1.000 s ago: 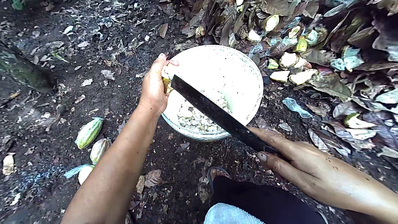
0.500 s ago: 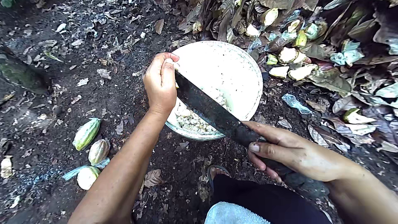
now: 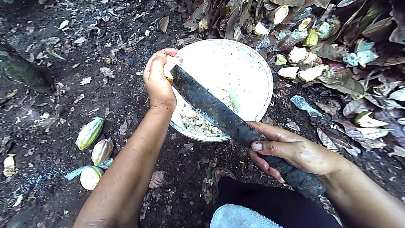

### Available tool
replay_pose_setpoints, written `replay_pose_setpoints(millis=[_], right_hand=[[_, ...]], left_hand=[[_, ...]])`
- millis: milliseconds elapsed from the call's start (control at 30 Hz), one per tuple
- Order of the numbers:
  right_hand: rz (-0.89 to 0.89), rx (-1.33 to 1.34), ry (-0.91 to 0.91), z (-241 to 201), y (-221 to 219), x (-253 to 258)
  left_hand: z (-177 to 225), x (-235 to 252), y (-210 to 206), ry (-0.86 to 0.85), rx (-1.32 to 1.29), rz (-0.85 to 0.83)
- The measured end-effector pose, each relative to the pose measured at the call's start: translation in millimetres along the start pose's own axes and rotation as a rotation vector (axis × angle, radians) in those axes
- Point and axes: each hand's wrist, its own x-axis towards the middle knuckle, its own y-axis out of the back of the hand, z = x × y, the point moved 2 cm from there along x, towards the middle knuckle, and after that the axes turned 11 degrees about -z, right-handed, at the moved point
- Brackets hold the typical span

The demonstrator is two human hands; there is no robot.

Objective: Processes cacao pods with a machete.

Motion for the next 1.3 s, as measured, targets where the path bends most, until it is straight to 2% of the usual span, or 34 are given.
replay_pose_setpoints(millis=[100, 200, 300, 433, 500, 600, 700, 767, 900, 1000, 1167, 1300], right_hand=[[0.08, -0.175, -0.032, -3, -1, -2], [0.225, -0.541, -0.115, -12, -5, -12], [0.263, -0.781, -0.151, -20, -9, -27], [0.448, -0.957, -0.108, -17, -11, -38], [0.53, -0.982, -0.083, -13, -9, -37], [0.511, -1.005, -0.016, -9, -10, -30], [0.45, -1.045, -0.055, -4, -15, -20], [0.49, -1.184, -0.109, -2, -18, -14], [0.65, -1.562, -0.068, -5, -34, -10], [0.691, -1.69, -0.039, -12, -38, -13], [0.755, -1.735, -0.014, -5, -37, -10], [0.731, -1.651, -0.026, 0, -39, -12]], left_hand=[[0, 0, -2, 0.055, -0.087, 0.041], [6, 0, -2, 0.297, -0.019, 0.015], [16, 0, 1, 0.529, 0.119, -0.063], [28, 5, 8, 0.687, -0.043, 0.039], [28, 4, 8, 0.693, -0.149, 0.098], [24, -2, 1, 0.693, -0.26, 0.163], [23, -6, -8, 0.682, -0.373, 0.177], [24, -8, -12, 0.681, -0.414, 0.176], [34, -13, -16, 0.661, -0.409, 0.183], [46, -14, -19, 0.611, -0.39, 0.173], [57, -14, -30, 0.486, -0.346, 0.205], [52, -15, -30, 0.482, -0.25, 0.184]])
